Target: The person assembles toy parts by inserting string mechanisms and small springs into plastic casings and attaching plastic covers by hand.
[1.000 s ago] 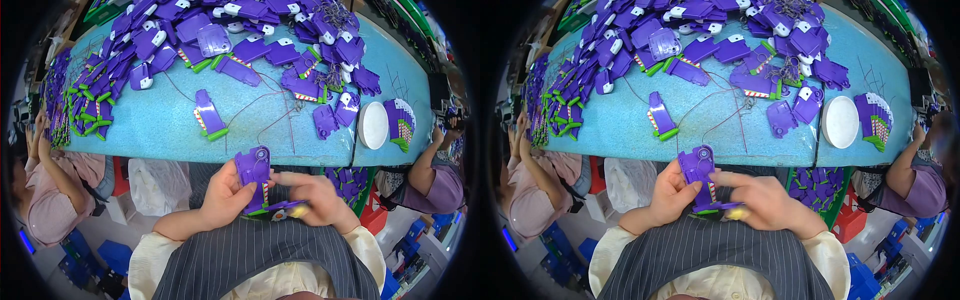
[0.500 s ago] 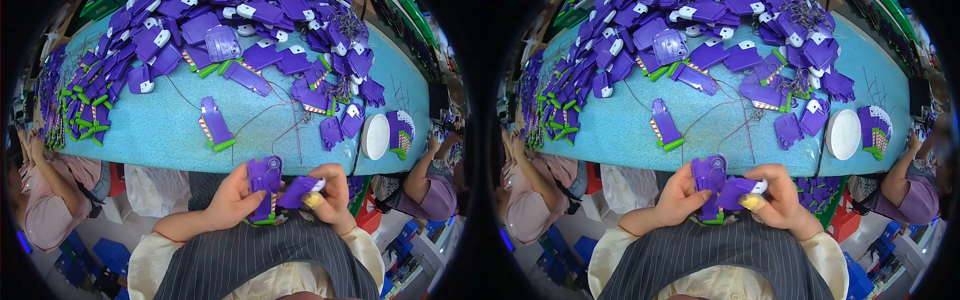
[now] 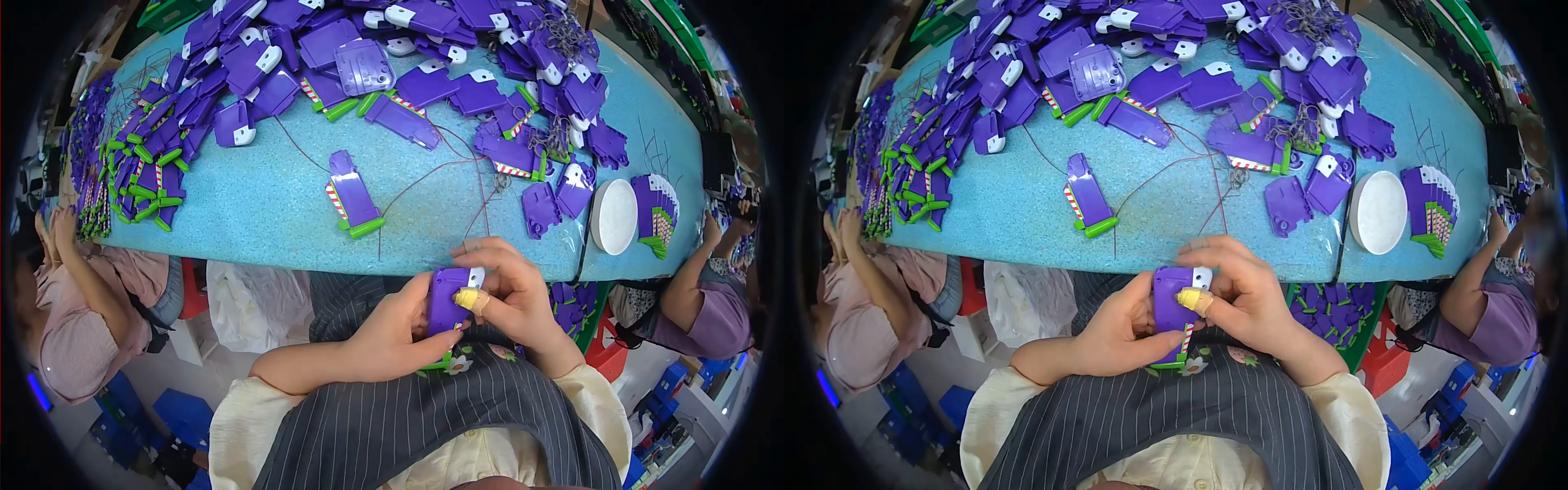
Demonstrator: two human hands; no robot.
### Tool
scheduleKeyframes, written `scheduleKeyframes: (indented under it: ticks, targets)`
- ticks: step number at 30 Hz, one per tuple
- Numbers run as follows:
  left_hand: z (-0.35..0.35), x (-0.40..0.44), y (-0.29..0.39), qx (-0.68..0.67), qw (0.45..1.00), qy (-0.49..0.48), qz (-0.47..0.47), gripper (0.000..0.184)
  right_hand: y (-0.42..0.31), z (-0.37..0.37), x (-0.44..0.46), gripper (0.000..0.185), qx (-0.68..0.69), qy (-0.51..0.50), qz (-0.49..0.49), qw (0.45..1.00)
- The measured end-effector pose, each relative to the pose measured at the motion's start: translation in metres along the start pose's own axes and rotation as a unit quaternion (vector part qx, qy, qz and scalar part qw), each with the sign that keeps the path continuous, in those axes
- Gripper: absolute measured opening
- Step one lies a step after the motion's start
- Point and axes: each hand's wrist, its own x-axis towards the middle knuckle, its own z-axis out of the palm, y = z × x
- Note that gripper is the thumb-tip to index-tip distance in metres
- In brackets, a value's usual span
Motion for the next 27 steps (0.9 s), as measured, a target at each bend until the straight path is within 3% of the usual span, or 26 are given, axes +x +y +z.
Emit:
scheduleKeyframes:
  ticks: [2, 4, 6, 9, 15, 25, 27]
  targets:
    - [0.003, 0.000, 0.000, 0.006, 1.000, 0.004, 0.018, 0.043, -0.008, 0.008, -0.007, 0.045, 0.139, 0.081, 0.056, 0.985]
    - [0.003, 0.001, 0.002, 0.140, 0.988, 0.037, 0.050, 0.036, -0.006, 0.014, -0.009, 0.047, 0.176, 0.121, 0.033, 0.976]
    - [0.007, 0.001, 0.000, 0.162, 0.982, 0.038, 0.084, 0.033, 0.000, 0.012, -0.011, 0.049, 0.212, 0.164, 0.009, 0.963]
    - [0.007, 0.001, 0.005, 0.217, 0.966, 0.025, 0.136, 0.032, 0.000, 0.006, -0.011, 0.036, 0.397, 0.056, 0.125, 0.907]
    - [-0.003, 0.003, 0.005, 0.227, 0.959, -0.010, 0.169, 0.033, 0.011, 0.012, -0.008, 0.023, 0.494, 0.035, 0.085, 0.865]
    - [-0.017, 0.016, -0.002, 0.141, 0.980, 0.016, 0.136, 0.028, 0.007, 0.019, -0.002, 0.020, 0.332, 0.116, 0.004, 0.936]
    - [-0.022, 0.019, 0.011, 0.187, 0.977, 0.000, 0.101, 0.026, 0.011, 0.009, 0.002, 0.019, 0.150, 0.099, -0.078, 0.981]
